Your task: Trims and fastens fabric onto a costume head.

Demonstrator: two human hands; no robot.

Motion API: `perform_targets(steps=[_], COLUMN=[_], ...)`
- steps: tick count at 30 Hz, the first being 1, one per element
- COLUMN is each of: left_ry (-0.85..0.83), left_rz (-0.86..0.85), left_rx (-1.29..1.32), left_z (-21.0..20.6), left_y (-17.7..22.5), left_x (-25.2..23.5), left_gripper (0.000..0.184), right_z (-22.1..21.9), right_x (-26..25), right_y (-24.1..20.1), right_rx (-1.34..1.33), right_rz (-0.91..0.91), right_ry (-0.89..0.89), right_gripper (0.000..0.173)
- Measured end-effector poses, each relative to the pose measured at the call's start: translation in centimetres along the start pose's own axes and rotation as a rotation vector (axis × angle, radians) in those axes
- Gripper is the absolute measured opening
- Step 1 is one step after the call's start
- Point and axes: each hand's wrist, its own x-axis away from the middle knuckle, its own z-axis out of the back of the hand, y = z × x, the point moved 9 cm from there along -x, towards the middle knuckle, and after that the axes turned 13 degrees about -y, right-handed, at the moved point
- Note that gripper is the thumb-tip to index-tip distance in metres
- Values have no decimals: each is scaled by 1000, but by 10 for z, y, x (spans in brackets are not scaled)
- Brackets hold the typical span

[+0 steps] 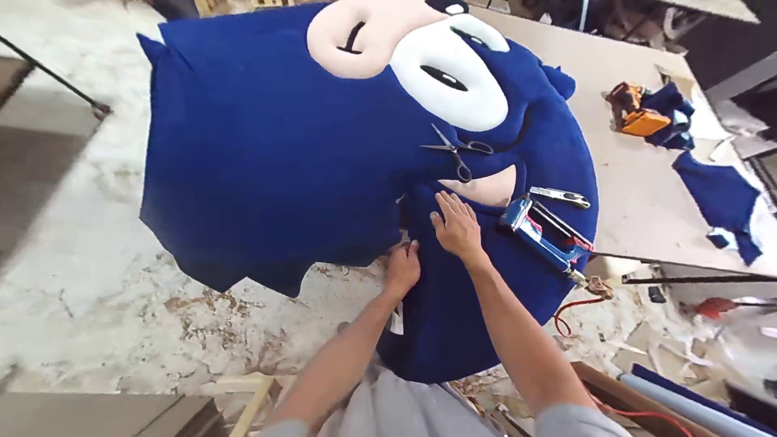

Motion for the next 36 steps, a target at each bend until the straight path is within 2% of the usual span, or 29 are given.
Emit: perform_targets(steps=[4,8,14,19,20,22,23,24,25,26,27,28,29,30,32,34,36], left_ry=[15,9,-34,-20,-30,-52,-57,-88,-137,-115,-43,50,92,107,84,39,5], left_rz=[-92,-118,-101,-104,-81,-10,22,64,92,68,39,34,52,61,64,48,57], left_rx=[-56,51,119,102,87,29,-24,-96,-171,-213,-162,-26,102,184,244,234,267], left_z=[-10,-21,-25,-23,-22,-21,-20,-22,-27,-29,-27,-23,-20,-20,-23,-25,-30], left_y=[-3,-15,-28,-28,-29,-31,-30,-30,-30,-28,-29,-35,-42,-47,-49,-50,-51], left_x=[-6,-11,-12,-10,-8,-5,-5,-4,-4,-3,-2,-3,-6,-8,-11,-15,-18], left_gripper=[50,50,51,40,38,31,32,35,39,39,37,36,38,40,44,45,43], right_z=[-9,-15,-21,-42,-50,-63,-65,-63,-58,-50,-37,-23,-9,3,16,10,-2], right_x=[12,10,3,-20,-24,-27,-30,-29,-28,-24,-19,-13,-9,-2,22,57,89], right_y=[-5,-12,-31,-66,-75,-86,-89,-91,-93,-96,-96,-93,-84,-66,-18,24,41], right_rx=[121,207,413,547,565,583,577,555,498,393,233,83,-18,-28,115,279,352], right_rz=[3,-55,-108,-57,-39,-14,16,58,127,216,318,409,456,447,364,273,232], right_ry=[-10,-95,-207,-269,-287,-295,-272,-251,-237,-243,-251,-260,-262,-248,-216,-220,-211], right_gripper=[64,74,72,75,86,130,141,145,141,130,107,73,57,56,60,67,78])
